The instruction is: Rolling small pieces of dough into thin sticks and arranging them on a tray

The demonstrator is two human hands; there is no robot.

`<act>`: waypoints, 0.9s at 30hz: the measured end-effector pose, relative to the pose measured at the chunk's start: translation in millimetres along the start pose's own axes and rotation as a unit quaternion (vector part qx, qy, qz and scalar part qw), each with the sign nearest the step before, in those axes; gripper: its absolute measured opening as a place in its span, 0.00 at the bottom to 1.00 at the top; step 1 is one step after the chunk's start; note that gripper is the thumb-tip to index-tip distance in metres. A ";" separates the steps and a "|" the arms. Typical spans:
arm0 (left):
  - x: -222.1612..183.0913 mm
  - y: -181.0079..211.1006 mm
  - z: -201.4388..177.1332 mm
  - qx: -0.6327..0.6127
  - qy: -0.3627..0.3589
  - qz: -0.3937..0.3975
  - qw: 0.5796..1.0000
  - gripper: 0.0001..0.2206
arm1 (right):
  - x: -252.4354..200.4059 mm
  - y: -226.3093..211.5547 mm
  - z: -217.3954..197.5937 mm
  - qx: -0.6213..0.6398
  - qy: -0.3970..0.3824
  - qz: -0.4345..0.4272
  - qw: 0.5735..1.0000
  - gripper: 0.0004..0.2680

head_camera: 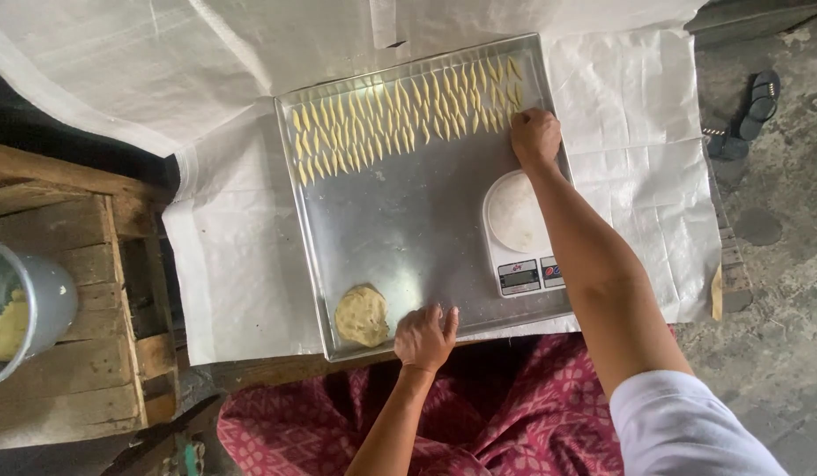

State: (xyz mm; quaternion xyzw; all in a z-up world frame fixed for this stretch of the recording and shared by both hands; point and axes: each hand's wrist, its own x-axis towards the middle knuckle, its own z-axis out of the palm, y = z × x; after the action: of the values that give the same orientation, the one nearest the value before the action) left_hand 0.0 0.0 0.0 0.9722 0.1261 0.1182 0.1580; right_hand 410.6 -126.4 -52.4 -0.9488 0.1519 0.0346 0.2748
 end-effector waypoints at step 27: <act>-43.9 -55.4 -87.3 -0.245 0.034 -0.235 0.940 0.08 | -399.8 15.4 0.0 0.128 -0.349 -0.208 0.905 0.09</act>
State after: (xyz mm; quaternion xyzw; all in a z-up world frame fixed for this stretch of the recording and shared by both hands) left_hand -76.4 62.6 53.5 0.8412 0.3238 0.1380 0.4104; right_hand 25.4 -31.2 -0.7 -0.8426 -0.1514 0.2862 0.4304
